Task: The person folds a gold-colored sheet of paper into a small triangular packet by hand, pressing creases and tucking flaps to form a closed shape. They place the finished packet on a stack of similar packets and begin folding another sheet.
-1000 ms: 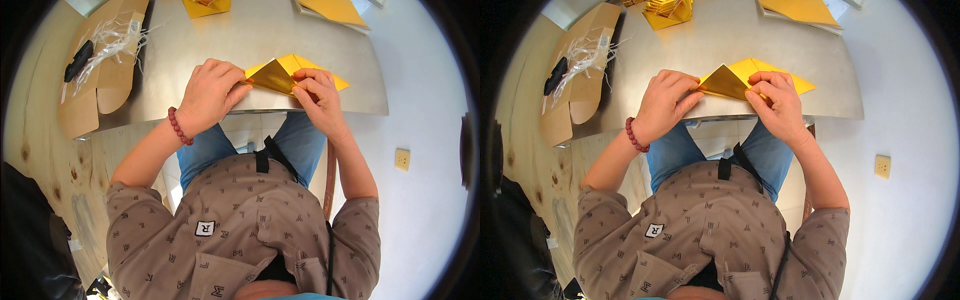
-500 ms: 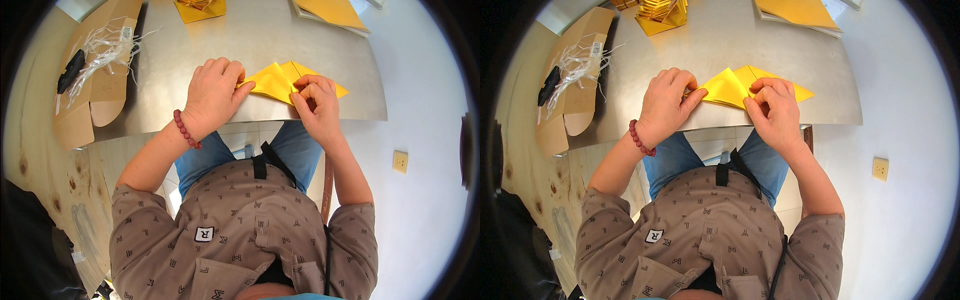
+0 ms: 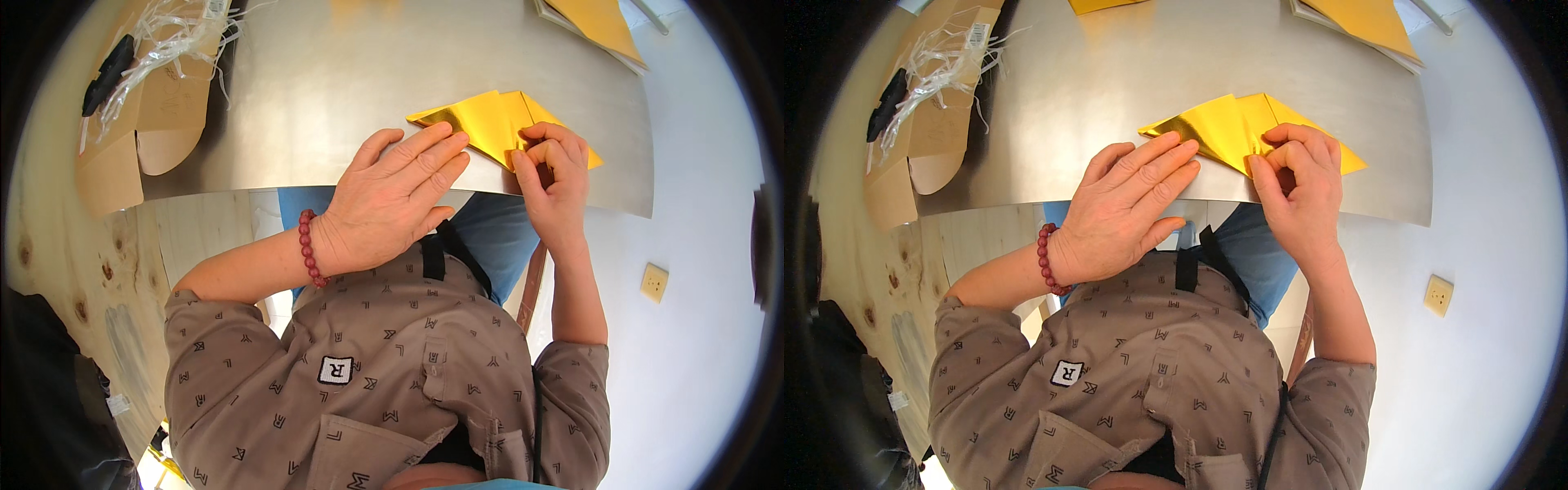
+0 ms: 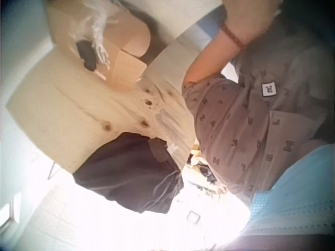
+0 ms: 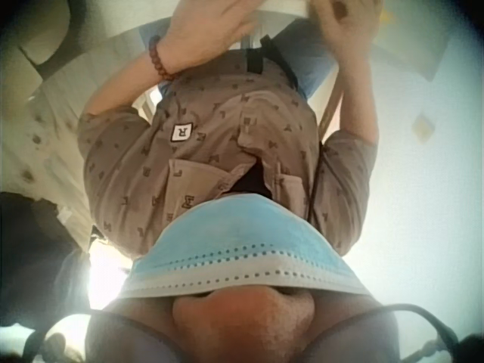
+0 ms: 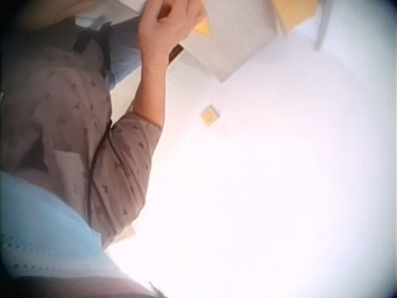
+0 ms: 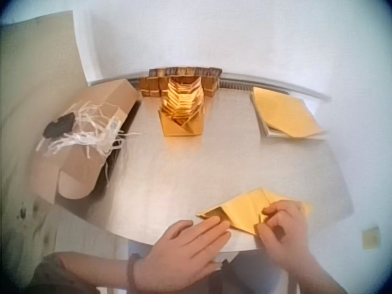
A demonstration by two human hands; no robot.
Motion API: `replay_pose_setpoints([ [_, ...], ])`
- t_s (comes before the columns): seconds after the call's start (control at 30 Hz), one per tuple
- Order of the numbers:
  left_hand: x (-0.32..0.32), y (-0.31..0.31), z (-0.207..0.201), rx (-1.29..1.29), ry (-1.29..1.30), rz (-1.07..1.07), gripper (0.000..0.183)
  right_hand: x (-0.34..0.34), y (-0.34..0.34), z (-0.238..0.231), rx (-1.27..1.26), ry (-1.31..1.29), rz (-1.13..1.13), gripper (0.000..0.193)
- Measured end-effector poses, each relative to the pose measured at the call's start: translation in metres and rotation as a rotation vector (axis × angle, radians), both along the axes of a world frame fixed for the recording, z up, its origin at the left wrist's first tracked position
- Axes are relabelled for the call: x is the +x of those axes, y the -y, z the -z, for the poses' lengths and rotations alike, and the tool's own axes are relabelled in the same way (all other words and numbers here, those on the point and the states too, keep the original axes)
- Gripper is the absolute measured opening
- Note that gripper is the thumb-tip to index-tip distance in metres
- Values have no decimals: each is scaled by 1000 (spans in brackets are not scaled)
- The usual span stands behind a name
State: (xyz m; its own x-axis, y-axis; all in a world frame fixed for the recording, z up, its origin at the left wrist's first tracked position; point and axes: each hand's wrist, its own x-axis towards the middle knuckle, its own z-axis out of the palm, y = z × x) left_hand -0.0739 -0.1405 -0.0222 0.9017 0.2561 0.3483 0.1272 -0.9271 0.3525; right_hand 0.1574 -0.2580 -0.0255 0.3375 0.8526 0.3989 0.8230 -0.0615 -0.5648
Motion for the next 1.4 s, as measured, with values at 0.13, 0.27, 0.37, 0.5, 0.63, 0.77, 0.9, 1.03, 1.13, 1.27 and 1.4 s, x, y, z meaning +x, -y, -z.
replay_pose_setpoints([
  [0.13,-4,-1,-1,-25,-36,-7,65,-1,1,-1,-11,-8,7,16],
  [0.27,-6,-4,-2,-28,-43,-15,66,-1,1,0,-22,-5,14,15],
  [0.37,-6,-5,-2,-44,-44,-16,69,0,1,0,-22,-18,17,15],
  [0.5,-4,-6,-1,-47,-46,-24,73,0,1,-2,-37,-14,23,15],
  [0.63,-3,-5,-1,-82,-44,-32,77,0,1,-3,-47,-8,26,15],
  [0.77,-2,-5,-1,-89,-50,-40,78,0,0,-4,-42,-5,20,15],
  [0.9,-2,-5,0,-79,-53,-45,79,-1,1,-4,-47,4,29,15],
  [1.03,-2,-5,1,-99,-41,-46,80,-1,1,-4,-59,8,43,15],
  [1.13,-2,-5,0,-104,-45,-48,80,-1,1,-5,-63,19,42,15],
  [1.27,-2,-5,0,-105,-41,-50,81,-1,1,-5,-63,19,42,15],
  [1.4,-1,-5,0,-85,-58,-56,82,-1,0,-4,-47,-6,25,15],
])
